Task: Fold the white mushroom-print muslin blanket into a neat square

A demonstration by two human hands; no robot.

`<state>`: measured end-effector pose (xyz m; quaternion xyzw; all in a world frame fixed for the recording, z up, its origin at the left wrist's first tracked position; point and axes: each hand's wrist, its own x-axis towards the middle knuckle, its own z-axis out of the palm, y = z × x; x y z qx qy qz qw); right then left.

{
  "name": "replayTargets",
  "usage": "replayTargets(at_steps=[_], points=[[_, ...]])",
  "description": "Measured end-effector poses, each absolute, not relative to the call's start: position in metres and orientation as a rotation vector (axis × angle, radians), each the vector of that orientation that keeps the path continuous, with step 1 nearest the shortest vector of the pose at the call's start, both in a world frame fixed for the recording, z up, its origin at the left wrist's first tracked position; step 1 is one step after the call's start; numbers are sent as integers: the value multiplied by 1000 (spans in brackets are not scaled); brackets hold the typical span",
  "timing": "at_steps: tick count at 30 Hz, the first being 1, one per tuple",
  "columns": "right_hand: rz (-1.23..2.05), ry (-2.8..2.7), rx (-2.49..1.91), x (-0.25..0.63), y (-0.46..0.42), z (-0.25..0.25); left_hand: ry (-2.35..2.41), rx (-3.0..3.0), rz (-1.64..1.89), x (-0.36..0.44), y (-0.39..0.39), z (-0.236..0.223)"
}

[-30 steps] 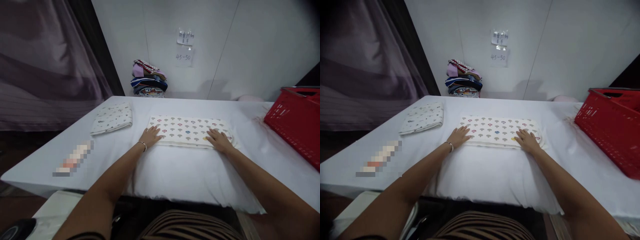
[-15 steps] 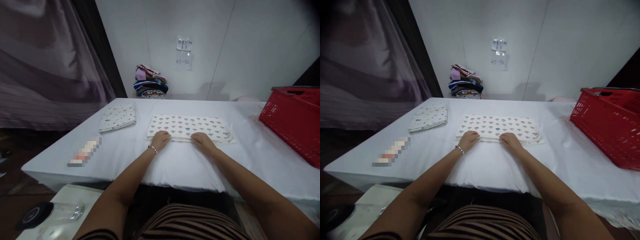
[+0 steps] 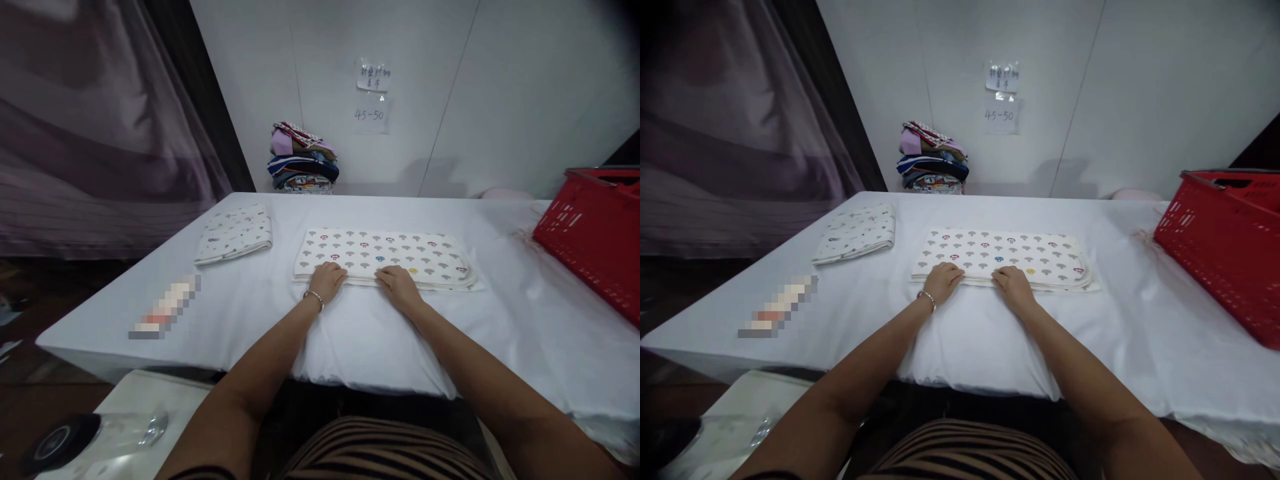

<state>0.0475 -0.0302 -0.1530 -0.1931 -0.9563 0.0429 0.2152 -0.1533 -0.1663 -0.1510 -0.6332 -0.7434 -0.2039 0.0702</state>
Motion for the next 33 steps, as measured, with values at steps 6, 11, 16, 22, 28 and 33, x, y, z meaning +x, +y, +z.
replayTargets(at_steps=[6,11,16,22,28,33], points=[[96,-2656,-572,46,-31,-155,-2231,-1892,-549,-150,-169,-144],[84,-2667,-550,46,-31,-155,-2207,-1945,-516,-149,-171,-143],[109,-2646,-533,47,-31,-159,-2210,-1921,-590,-152,-172,-149],[125,-2636,-501,48,-32,-160,-2214,-1981,-601,-153,-176,-147],[92,-2665,-522,47,-34,-158,-2229,-1940,-571,-152,-175,-145],[37,-2626,-508,45,-32,-161,-2202,-1915,-537,-154,-174,-148]])
